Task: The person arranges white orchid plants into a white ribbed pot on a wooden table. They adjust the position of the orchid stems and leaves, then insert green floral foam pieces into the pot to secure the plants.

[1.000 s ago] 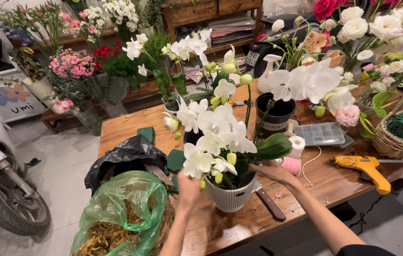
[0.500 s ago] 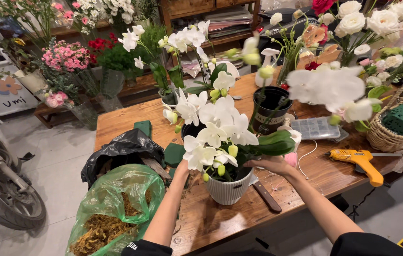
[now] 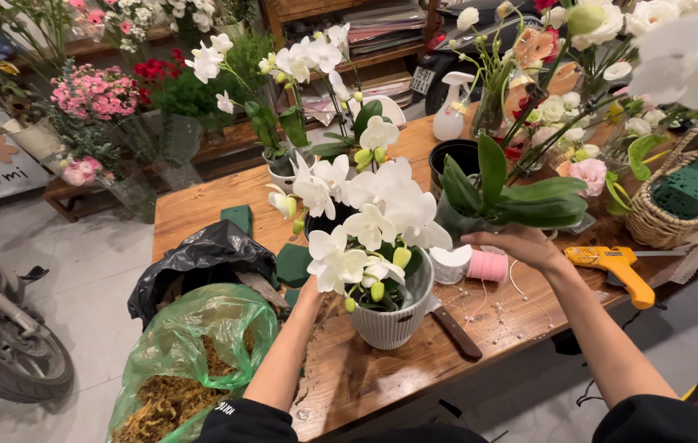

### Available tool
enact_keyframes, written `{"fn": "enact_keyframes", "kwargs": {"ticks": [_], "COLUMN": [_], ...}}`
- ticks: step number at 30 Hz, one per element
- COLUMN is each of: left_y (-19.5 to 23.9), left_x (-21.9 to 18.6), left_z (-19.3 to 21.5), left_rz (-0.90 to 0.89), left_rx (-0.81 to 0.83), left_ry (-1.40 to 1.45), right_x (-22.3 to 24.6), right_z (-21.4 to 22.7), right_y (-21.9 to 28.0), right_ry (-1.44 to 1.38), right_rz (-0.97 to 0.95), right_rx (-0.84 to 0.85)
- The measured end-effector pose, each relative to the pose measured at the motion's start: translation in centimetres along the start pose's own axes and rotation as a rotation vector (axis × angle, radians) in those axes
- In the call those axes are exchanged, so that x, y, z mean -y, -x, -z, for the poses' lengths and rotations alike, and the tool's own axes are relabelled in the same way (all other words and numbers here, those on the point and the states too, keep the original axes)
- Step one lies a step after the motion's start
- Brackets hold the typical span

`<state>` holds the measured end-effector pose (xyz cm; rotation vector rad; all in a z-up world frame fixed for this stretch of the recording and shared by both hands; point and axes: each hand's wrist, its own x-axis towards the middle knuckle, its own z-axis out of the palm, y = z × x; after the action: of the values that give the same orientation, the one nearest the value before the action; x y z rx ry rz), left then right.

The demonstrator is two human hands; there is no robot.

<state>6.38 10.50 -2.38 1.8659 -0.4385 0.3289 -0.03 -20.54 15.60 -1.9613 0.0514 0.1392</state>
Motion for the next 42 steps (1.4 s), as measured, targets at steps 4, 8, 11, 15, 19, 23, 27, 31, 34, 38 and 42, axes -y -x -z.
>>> {"fn": "enact_keyframes", "kwargs": {"ticks": [4, 8, 11, 15, 19, 23, 27, 31, 34, 38, 42], "left_y": [-0.5, -0.3, -0.4, -0.9, -0.8, 0.4, 5.1, 9.8, 8.5, 5.5, 5.3], "left_x": [-0.3, 0.5, -1.1, -2.2, -4.5, -7.0, -5.5, -11.4, -11.5, -9.6, -14.4], "left_z": [-0.2, -0.4, 0.0, 0.7, 0.8, 1.2, 0.5, -4.2, -9.3, -12.5, -11.1], "left_rz": [-0.028, -0.053, -0.072, -0.098, -0.093, 0.204, 0.232, -0.621, -0.617, -0.855, -0.538], "left_rx": [0.02, 0.037, 0.05, 0.069, 0.101, -0.078, -0.369, -0.162, 0.44, -0.266, 0.761], "left_ry": [-0.024, -0.051, -0.072, -0.099, -0.121, 0.084, -0.22, -0.624, -0.858, -1.409, -1.577], "right_x": [-1.3, -2.8, -5.4, -6.7, -7.1, -9.3, -11.1, -7.4, -7.7, -5.0, -6.0], "right_z": [-0.5, -1.6, -2.0, -3.5, -4.5, -4.6, -3.3, -3.1, -3.5, -3.3, -3.3], "right_y": [0.1, -0.4, -1.8, -4.1, -4.6, -6.8, -7.0, -6.1, -6.3, -5.1, -6.5], "right_ry": [-0.026, -0.098, -0.087, -0.11, 0.07, 0.14, 0.032, -0.075, -0.006, 0.049, 0.128], "right_rz": [-0.031, -0.034, -0.023, -0.02, -0.066, -0.09, -0.045, -0.075, -0.082, -0.17, -0.131], "right_rx": [0.001, 0.022, 0.091, 0.133, 0.127, 0.093, 0.176, 0.205, 0.15, 0.205, 0.212]}}
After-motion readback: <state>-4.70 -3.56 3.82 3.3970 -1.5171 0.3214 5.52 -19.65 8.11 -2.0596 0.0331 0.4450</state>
